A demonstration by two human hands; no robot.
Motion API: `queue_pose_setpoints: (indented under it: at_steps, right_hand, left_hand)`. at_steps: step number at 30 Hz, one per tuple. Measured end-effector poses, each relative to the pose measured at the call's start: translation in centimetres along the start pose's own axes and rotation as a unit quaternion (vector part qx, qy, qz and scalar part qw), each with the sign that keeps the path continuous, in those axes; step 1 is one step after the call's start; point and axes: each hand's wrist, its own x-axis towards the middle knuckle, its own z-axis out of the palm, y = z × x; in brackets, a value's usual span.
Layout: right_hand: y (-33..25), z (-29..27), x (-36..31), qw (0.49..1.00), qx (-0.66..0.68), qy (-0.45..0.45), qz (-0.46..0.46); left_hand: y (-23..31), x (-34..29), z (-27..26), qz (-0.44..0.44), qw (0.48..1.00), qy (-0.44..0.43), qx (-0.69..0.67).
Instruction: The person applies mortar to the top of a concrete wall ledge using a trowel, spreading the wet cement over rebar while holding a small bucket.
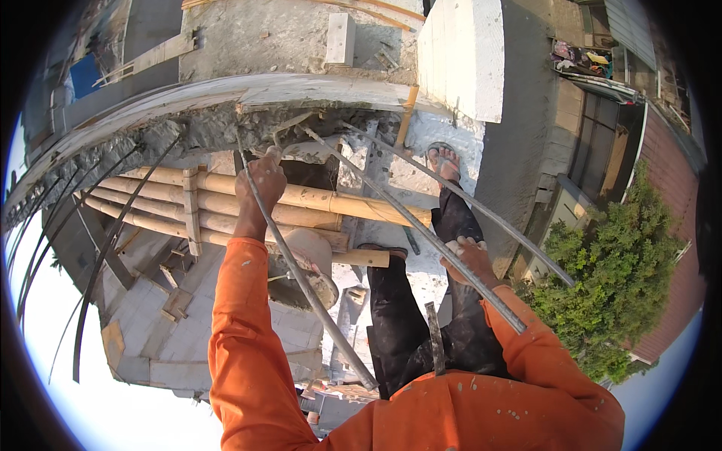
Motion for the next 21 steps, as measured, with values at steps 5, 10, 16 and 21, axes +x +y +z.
queue_pose_setpoints:
  at_steps: [5,10,16,21]
  right_hand:
    - [0.6,0.3,-0.6,0.998,0.040,0.047,-0.004]
    - [0.0,-0.2,0.0,1.000,0.026,-0.007,0.003]
    - [0.4,-0.3,-0.4,1.000,0.022,-0.001,0.005]
    - [-0.2,-1.0,0.0,0.999,0.049,-0.012,0.007]
  left_hand:
    - [1.1,-3.5,-5.8,-0.119,0.989,-0.092,0.009]
    - [0.3,-1.4,-2.8,-0.022,0.999,-0.047,0.014]
    - [1.2,-1.5,-7.5,0.012,0.996,-0.076,0.044]
    - [1.5,1.6,-2.1,0.091,0.995,-0.042,0.028]
